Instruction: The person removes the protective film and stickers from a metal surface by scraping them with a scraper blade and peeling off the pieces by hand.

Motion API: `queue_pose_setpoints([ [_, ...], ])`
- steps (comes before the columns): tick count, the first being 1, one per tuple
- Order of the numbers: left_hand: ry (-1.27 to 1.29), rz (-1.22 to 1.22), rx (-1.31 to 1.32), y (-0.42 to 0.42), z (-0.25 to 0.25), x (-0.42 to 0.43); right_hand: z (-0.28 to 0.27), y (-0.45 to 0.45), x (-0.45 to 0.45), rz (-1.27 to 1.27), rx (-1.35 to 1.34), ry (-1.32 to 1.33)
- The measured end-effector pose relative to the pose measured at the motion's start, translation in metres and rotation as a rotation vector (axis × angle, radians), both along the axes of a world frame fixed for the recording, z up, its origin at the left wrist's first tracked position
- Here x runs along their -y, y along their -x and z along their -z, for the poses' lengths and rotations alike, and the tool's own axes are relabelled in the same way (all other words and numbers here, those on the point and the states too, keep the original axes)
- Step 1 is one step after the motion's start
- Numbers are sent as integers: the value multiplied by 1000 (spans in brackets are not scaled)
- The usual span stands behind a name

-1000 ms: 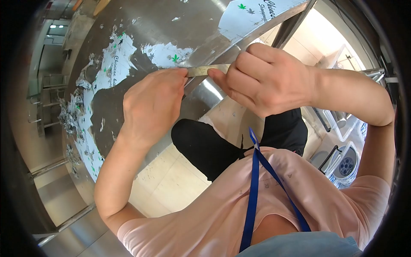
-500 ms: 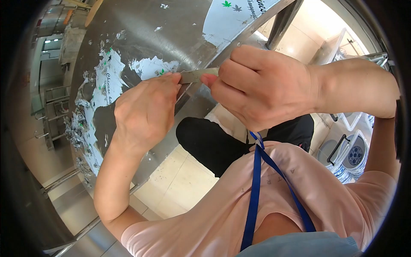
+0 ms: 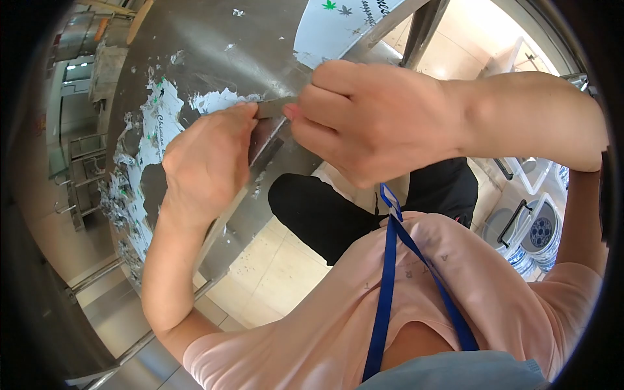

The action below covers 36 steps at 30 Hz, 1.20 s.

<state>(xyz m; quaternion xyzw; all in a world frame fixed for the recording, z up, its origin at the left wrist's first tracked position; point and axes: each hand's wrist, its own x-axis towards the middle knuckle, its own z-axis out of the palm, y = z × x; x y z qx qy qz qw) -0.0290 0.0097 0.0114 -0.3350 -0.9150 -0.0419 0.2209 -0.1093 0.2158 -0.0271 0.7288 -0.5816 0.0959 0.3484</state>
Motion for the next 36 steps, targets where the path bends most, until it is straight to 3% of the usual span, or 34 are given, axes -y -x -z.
queue_pose_setpoints([
  [5,-82,-54,-2,-4,3,4,-1,15,0,-39,107,60],
  [10,-289,-105,-22,-27,3,1,-10,31,-14,-135,-27,88],
  [12,-206,-202,-19,-43,6,-7,-14,30,-17,-119,-139,107],
  [15,-53,-199,-80,-53,15,-18,-13,33,-17,-149,-78,79],
  [22,-54,-152,-208,-44,34,-27,-16,38,-5,-238,17,28],
  [28,-276,-365,120,-27,-8,-11,-20,45,2,-254,-6,-27],
  [32,-288,-280,244,-4,-7,-4,-23,48,-1,-269,-37,-69],
  [36,-88,-212,187,2,-10,-6,-21,47,-1,-286,-48,-31],
])
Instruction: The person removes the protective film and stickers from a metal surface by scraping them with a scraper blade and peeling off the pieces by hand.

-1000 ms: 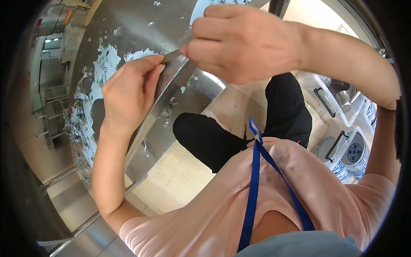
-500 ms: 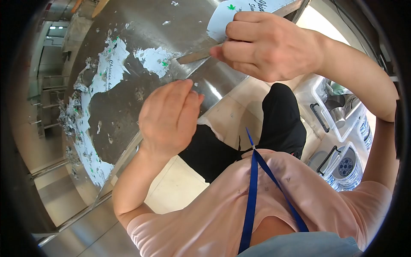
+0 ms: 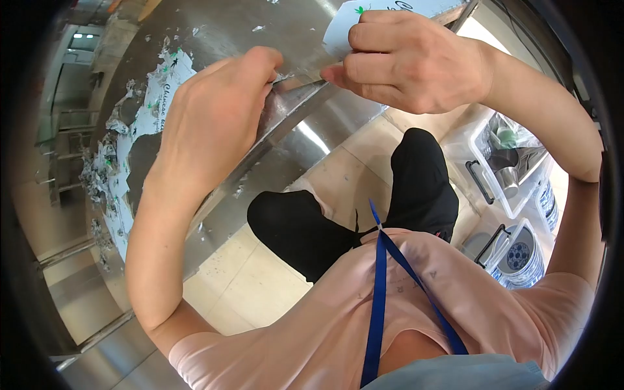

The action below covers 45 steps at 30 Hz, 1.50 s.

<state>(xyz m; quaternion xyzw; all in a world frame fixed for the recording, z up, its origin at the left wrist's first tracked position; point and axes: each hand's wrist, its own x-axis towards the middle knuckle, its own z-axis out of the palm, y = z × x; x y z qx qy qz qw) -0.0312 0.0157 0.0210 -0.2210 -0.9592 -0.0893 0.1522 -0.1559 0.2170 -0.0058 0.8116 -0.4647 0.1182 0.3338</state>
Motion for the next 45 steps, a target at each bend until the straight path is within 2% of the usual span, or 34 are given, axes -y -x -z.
queue_pose_setpoints([
  [4,138,61,-43,3,-4,1,11,12,4,-131,47,134],
  [8,232,92,-54,7,-8,-4,12,11,-2,-40,-20,144],
  [11,127,10,-15,11,-4,-2,6,5,-10,10,33,72],
  [14,-77,-119,205,11,-8,4,4,3,-12,38,76,45],
  [17,-211,-29,242,9,-10,6,14,6,-7,-7,92,123],
  [20,73,26,137,10,-11,0,14,10,-8,-19,38,139],
  [23,233,41,127,14,-17,-8,15,11,-6,-44,37,152],
  [26,137,-61,-61,22,-10,4,14,16,-6,-53,11,114],
  [28,-109,-224,-134,26,-17,17,12,15,-6,-45,42,67],
  [29,-159,-199,-112,27,-20,23,11,12,-7,-40,91,43],
  [33,-126,-115,-71,16,-12,21,8,15,-3,-57,60,-25],
  [37,-77,-338,-56,9,-21,28,7,11,5,-86,115,6],
  [40,173,2,-307,13,-26,36,11,12,11,-119,101,56],
  [44,-121,-119,-7,-16,-14,11,6,-1,15,-75,101,26],
  [45,-86,-112,8,-23,-9,5,2,-8,14,-28,110,3],
])
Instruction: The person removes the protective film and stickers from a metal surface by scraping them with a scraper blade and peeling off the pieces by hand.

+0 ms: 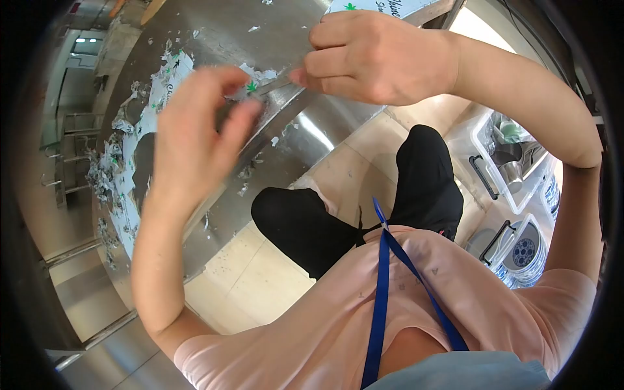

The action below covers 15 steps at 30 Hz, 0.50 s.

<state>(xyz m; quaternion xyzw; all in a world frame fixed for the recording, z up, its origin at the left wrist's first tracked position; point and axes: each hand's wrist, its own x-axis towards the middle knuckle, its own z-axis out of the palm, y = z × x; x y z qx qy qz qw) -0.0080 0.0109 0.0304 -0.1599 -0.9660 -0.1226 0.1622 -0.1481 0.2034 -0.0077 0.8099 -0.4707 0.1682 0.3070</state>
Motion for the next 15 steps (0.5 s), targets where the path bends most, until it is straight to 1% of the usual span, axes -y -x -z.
queue_pose_setpoints([
  [2,28,-15,27,-10,9,-10,7,0,4,-4,35,25],
  [3,43,0,-17,-9,12,-9,11,-1,7,-6,53,36],
  [5,70,30,-104,-5,17,-6,17,-11,5,127,18,84],
  [6,40,48,-114,-4,18,-7,18,-19,2,196,1,107],
  [8,-22,84,-132,-1,22,-7,17,-34,-10,277,-45,66],
  [11,-24,137,-181,7,25,-13,18,-35,-13,254,-6,54],
  [15,-11,144,-145,15,22,-11,18,-30,-13,249,10,66],
])
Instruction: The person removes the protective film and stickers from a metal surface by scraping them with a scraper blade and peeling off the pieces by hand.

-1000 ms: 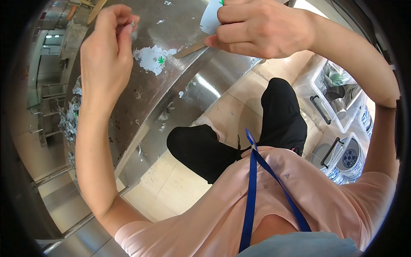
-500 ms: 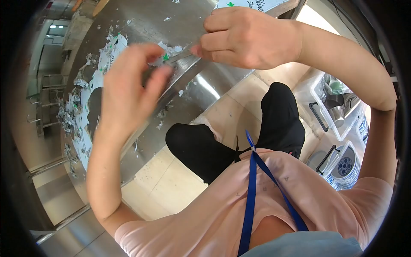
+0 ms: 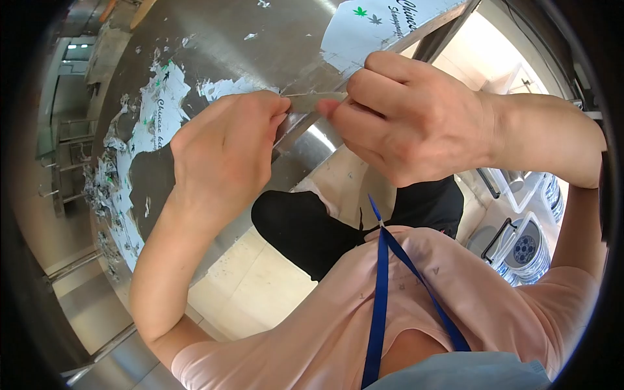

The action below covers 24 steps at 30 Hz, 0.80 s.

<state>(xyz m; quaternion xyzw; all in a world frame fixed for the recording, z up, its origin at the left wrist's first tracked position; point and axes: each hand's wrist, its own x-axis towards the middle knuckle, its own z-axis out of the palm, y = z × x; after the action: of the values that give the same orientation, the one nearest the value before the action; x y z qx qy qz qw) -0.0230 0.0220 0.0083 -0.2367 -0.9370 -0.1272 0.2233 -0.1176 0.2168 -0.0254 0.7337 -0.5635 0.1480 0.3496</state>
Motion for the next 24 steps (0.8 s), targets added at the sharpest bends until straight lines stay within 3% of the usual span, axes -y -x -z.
queue_pose_setpoints([
  [5,38,17,9,5,-3,1,-1,11,1,-37,49,-7],
  [10,239,-3,52,7,-11,7,-7,10,2,9,80,-54],
  [12,121,25,-31,10,-5,4,-14,7,-5,14,5,-78],
  [16,183,-1,-125,15,4,8,7,28,9,-134,23,14],
  [19,183,1,-130,27,5,15,-17,10,-1,23,-163,-38],
  [24,71,-19,-97,26,5,15,3,21,0,-34,8,56],
])
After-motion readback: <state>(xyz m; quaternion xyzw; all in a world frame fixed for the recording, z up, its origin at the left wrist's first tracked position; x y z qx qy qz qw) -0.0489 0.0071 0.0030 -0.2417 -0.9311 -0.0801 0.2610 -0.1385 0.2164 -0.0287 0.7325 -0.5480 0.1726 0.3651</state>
